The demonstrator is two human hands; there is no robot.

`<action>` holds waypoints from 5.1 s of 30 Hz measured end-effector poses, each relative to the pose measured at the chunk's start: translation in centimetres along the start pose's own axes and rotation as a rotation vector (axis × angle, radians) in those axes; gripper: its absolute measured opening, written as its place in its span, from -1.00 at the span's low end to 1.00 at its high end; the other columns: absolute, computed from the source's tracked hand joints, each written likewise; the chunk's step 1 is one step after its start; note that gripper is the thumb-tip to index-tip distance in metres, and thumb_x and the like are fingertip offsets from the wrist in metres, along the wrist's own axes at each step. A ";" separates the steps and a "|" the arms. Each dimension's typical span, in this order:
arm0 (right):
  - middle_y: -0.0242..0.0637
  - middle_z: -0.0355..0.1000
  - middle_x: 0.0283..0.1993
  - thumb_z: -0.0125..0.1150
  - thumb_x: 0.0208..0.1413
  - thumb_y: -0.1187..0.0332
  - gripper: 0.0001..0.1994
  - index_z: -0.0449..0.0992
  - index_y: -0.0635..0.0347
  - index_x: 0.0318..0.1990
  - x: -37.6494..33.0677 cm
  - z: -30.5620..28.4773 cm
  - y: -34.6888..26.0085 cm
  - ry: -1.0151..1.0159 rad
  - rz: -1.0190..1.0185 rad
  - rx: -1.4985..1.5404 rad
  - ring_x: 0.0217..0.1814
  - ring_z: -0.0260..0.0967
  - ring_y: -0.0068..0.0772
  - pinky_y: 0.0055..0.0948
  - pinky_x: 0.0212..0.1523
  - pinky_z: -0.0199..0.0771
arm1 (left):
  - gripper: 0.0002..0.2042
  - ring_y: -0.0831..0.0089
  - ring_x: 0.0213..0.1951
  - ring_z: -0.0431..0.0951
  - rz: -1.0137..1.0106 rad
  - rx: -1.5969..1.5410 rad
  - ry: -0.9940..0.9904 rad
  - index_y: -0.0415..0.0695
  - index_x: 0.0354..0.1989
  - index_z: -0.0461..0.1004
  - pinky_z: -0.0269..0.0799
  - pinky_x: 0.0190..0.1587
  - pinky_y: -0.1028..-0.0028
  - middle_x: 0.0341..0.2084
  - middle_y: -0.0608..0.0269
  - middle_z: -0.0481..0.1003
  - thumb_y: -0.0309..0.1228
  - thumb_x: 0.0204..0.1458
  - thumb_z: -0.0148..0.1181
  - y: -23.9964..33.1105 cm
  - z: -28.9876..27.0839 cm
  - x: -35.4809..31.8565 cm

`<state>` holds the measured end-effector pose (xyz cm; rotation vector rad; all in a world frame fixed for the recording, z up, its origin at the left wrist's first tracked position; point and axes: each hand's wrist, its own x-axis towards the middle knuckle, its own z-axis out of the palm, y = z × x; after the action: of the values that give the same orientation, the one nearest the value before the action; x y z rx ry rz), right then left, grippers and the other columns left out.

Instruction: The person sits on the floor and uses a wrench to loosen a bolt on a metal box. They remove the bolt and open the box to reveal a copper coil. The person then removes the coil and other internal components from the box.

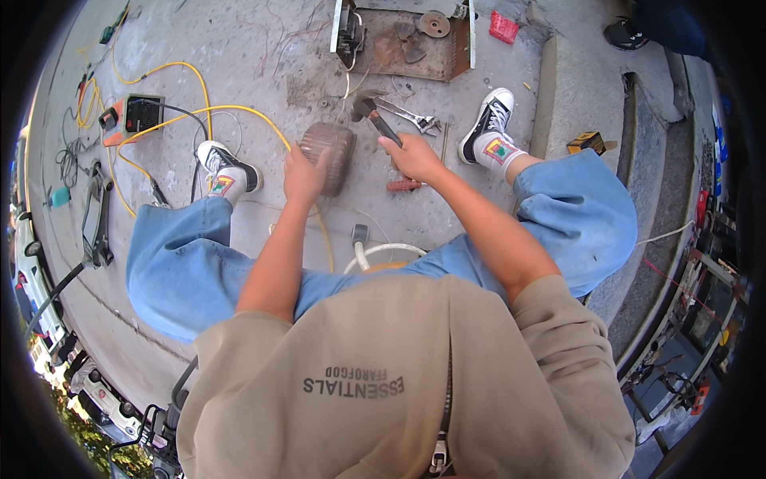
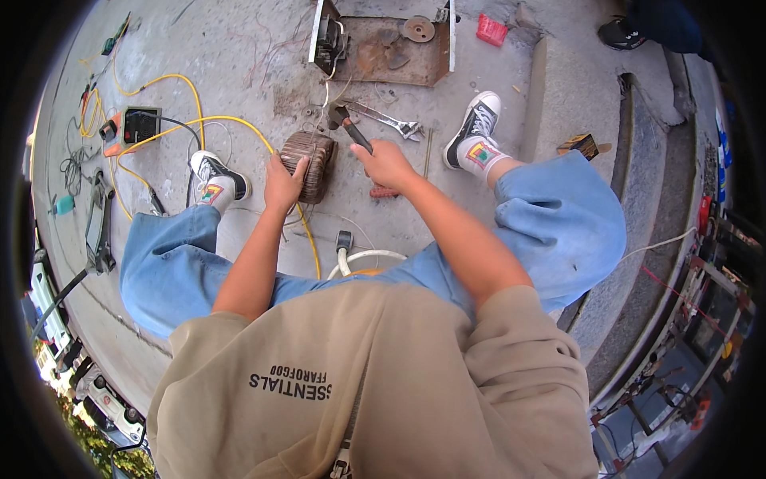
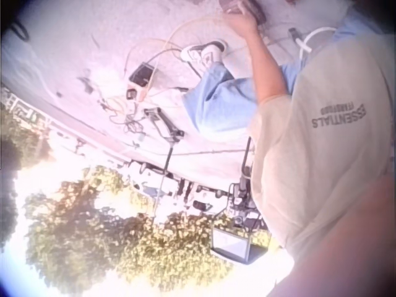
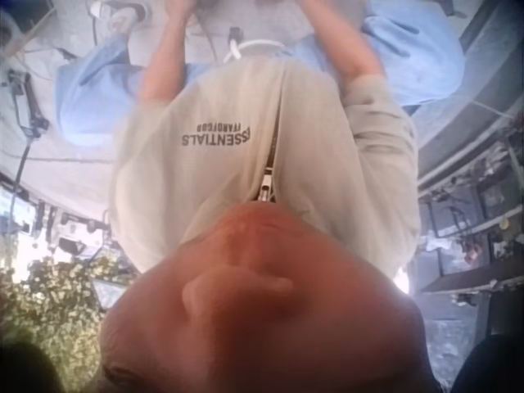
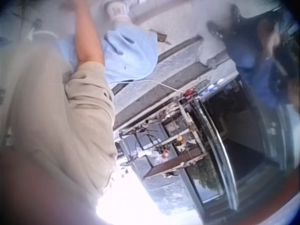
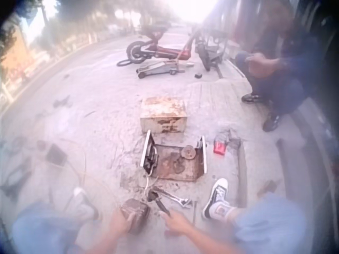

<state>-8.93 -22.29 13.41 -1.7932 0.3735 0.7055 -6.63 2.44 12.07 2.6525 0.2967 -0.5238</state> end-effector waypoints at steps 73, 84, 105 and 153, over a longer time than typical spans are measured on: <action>-0.14 0.34 -0.65 -0.01 0.22 0.07 -0.53 0.43 0.38 -0.48 0.1 6.3 5.3 -0.426 0.496 -0.162 -0.67 0.36 -0.24 -0.25 -0.63 0.44 | -0.32 0.30 -0.14 0.46 0.092 -0.485 -0.136 -0.34 -0.07 0.42 0.30 0.01 0.36 -0.21 -0.01 0.50 0.15 0.24 -0.30 -9.3 3.7 4.1; -0.08 0.47 -0.20 0.13 0.05 0.26 -0.77 0.48 0.21 -0.22 1.0 -0.9 10.2 0.244 -0.047 -1.045 -0.14 0.45 -0.06 -0.11 -0.15 0.45 | -0.35 0.18 -0.18 0.53 0.085 -0.397 -0.068 -0.33 -0.16 0.50 0.35 -0.04 0.30 -0.28 -0.07 0.56 0.10 0.25 -0.28 -5.5 2.5 5.0; -0.28 0.52 -0.19 -0.05 0.07 0.29 -0.76 0.55 0.07 -0.22 4.8 20.3 11.0 -0.341 -0.551 -0.659 -0.07 0.45 -0.22 -0.23 0.02 0.40 | -0.58 0.26 -0.34 0.42 -0.090 -0.648 0.122 -0.28 -0.29 0.44 0.33 -0.18 0.32 -0.42 0.03 0.47 -0.10 0.25 -0.13 -5.1 4.3 3.2; -0.30 0.53 -0.32 0.34 0.03 0.16 -0.66 0.62 0.29 -0.21 14.1 6.9 -0.1 -0.231 0.094 0.072 -0.28 0.40 -0.50 -0.45 -0.25 0.40 | -0.50 0.34 -0.15 0.35 -0.146 -0.798 -0.246 -0.16 -0.07 0.33 0.22 0.02 0.39 -0.24 0.15 0.38 0.09 0.20 -0.19 -9.0 3.9 -0.6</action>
<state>0.05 -14.48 3.18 -1.6138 0.3246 0.9436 -10.96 8.68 5.79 1.7874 0.5019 -0.6104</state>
